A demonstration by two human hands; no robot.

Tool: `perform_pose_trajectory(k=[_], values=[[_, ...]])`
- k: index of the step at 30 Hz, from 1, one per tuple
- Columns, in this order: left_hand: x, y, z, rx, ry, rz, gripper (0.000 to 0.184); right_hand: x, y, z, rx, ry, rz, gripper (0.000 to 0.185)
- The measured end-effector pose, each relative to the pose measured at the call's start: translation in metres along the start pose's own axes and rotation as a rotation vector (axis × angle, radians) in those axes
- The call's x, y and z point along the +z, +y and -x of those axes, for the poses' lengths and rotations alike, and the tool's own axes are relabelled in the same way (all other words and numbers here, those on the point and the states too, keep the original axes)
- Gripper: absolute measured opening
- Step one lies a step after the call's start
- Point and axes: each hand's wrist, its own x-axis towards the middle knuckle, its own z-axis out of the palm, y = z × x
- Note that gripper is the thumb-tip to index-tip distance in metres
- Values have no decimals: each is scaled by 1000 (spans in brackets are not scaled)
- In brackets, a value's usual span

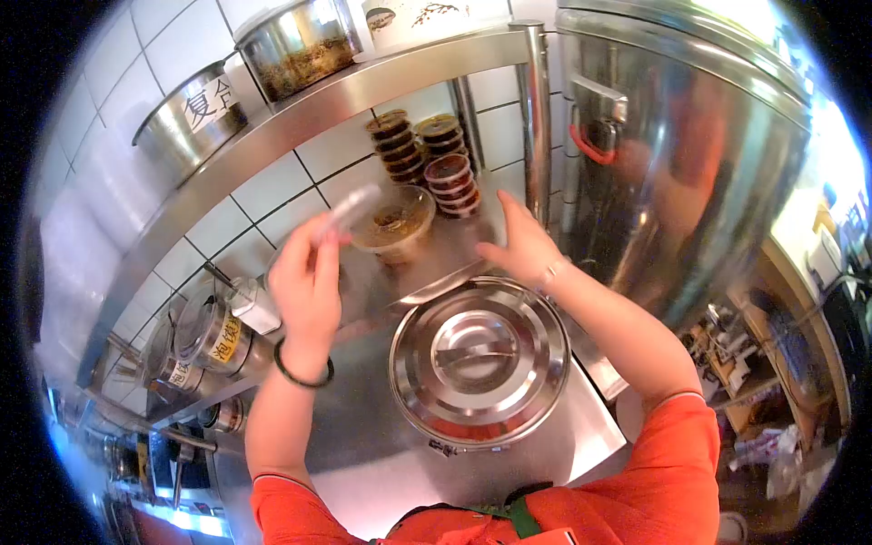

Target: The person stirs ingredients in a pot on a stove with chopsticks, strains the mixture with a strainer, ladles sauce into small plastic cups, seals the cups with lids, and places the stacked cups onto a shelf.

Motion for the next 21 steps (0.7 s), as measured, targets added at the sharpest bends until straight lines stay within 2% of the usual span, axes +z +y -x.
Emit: perform_pose_trajectory(k=[1,3,4,5,6,7,8,9,11,13,14,15,17,19,20,21], values=[[-8,18,16,-10,-50,72,20,-27,-25,26,-9,-12,-93,76],[-10,46,48,224,-184,152,14,-60,-65,86,-149,-20,-375,66],[-8,63,67,279,-280,274,12,-73,-83,119,-207,-88,-359,67],[-7,78,84,345,-379,397,11,-80,-101,153,-194,-104,-360,57],[-9,89,102,375,-403,438,11,-87,-107,187,-257,-146,-210,41],[-6,99,120,325,-512,534,11,-83,-114,218,-306,-54,-220,25],[-2,109,141,293,-651,654,12,-82,-126,256,-164,20,-151,24],[0,117,158,310,-764,641,15,-79,-144,301,19,140,-62,23],[7,128,207,-21,-967,971,20,-60,-162,375,446,398,-449,26],[-9,152,247,38,-953,1024,17,-44,-183,463,685,682,-620,25],[-15,159,267,259,-948,963,10,-29,-190,516,788,831,-656,23],[-19,178,296,162,-1076,1103,5,-17,-193,581,877,969,-700,21],[-48,219,334,288,-1284,1117,8,40,-200,724,909,1216,-755,21],[-74,237,379,546,-1433,1086,11,96,-293,801,1377,1686,-713,14],[-72,229,382,561,-1504,1173,11,112,-323,804,1393,1731,-637,15],[-89,235,413,590,-1648,1199,9,145,-381,845,1413,1850,-549,17]])
